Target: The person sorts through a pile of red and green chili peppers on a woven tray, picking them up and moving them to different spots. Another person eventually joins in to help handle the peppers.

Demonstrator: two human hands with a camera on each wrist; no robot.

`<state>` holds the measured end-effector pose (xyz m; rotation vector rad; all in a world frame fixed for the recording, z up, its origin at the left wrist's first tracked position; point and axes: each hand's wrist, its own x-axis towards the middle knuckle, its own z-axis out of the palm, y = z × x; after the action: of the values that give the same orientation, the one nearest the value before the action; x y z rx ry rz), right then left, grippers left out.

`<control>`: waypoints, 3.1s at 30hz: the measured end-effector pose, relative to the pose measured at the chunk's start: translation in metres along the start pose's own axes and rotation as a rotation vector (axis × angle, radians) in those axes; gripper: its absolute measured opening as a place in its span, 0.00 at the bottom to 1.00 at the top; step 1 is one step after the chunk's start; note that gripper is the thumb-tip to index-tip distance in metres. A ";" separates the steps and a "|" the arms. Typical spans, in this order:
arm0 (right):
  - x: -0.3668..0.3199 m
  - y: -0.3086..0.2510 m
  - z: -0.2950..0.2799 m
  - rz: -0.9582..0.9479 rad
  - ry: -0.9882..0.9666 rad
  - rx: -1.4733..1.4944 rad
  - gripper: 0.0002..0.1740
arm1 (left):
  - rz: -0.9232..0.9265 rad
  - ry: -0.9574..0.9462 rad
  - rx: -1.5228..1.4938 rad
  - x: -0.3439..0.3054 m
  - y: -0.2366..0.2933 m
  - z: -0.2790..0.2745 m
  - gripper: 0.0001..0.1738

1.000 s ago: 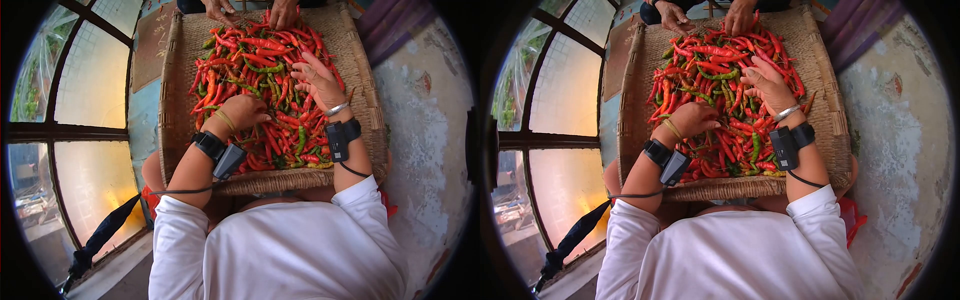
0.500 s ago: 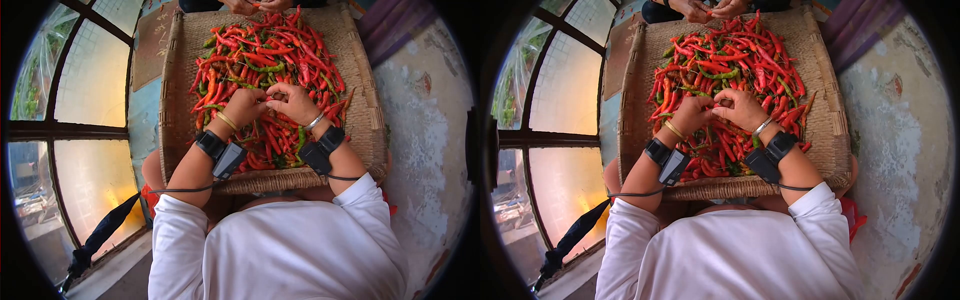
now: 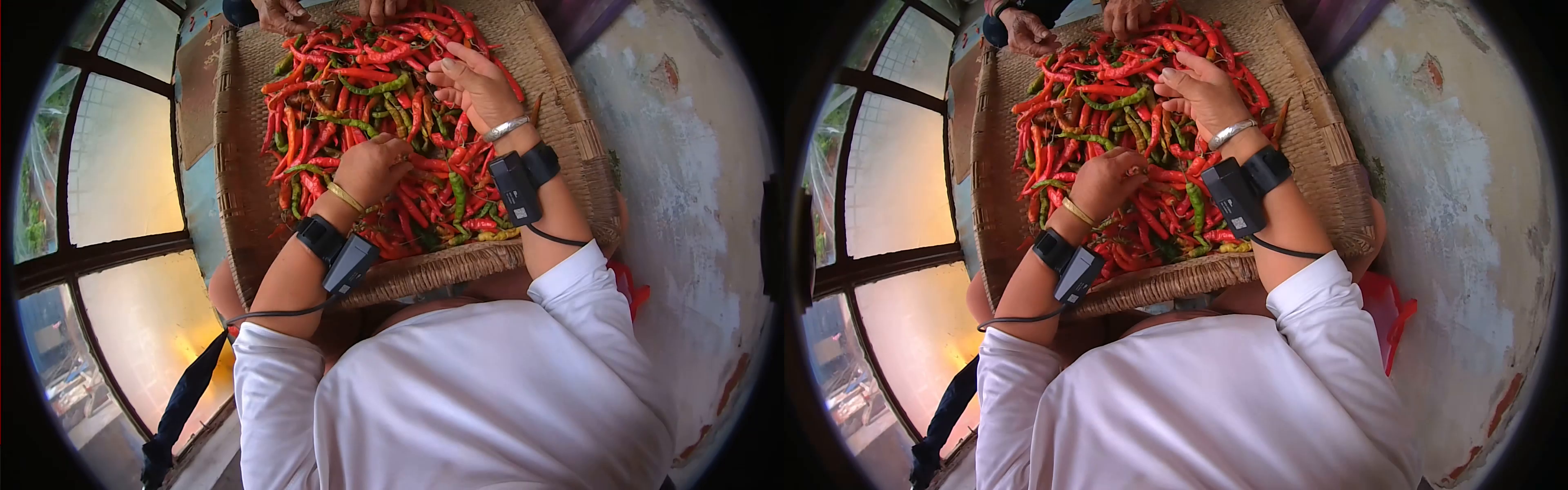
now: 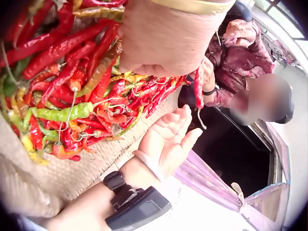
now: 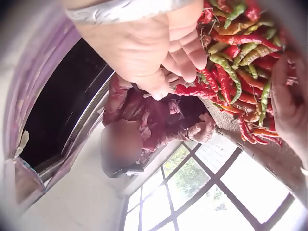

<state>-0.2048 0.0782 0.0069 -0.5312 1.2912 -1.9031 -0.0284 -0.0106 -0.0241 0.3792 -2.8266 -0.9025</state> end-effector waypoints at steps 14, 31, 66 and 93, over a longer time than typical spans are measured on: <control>0.000 0.000 -0.015 -0.019 -0.173 -0.502 0.15 | 0.087 -0.158 0.215 0.001 -0.007 0.019 0.16; -0.067 0.023 -0.022 0.163 -0.761 -1.688 0.18 | 0.149 -0.097 0.006 -0.012 -0.002 0.003 0.09; -0.050 0.000 -0.012 -0.262 -0.469 -1.302 0.09 | 0.184 -0.022 -0.124 0.001 -0.009 -0.019 0.16; -0.059 0.020 0.004 0.110 -0.652 -1.492 0.17 | -0.069 -0.017 -0.512 0.001 -0.003 -0.022 0.16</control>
<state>-0.1581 0.1175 -0.0057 -1.5569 1.9647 -0.2501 -0.0244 -0.0251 -0.0078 0.3960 -2.4768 -1.5883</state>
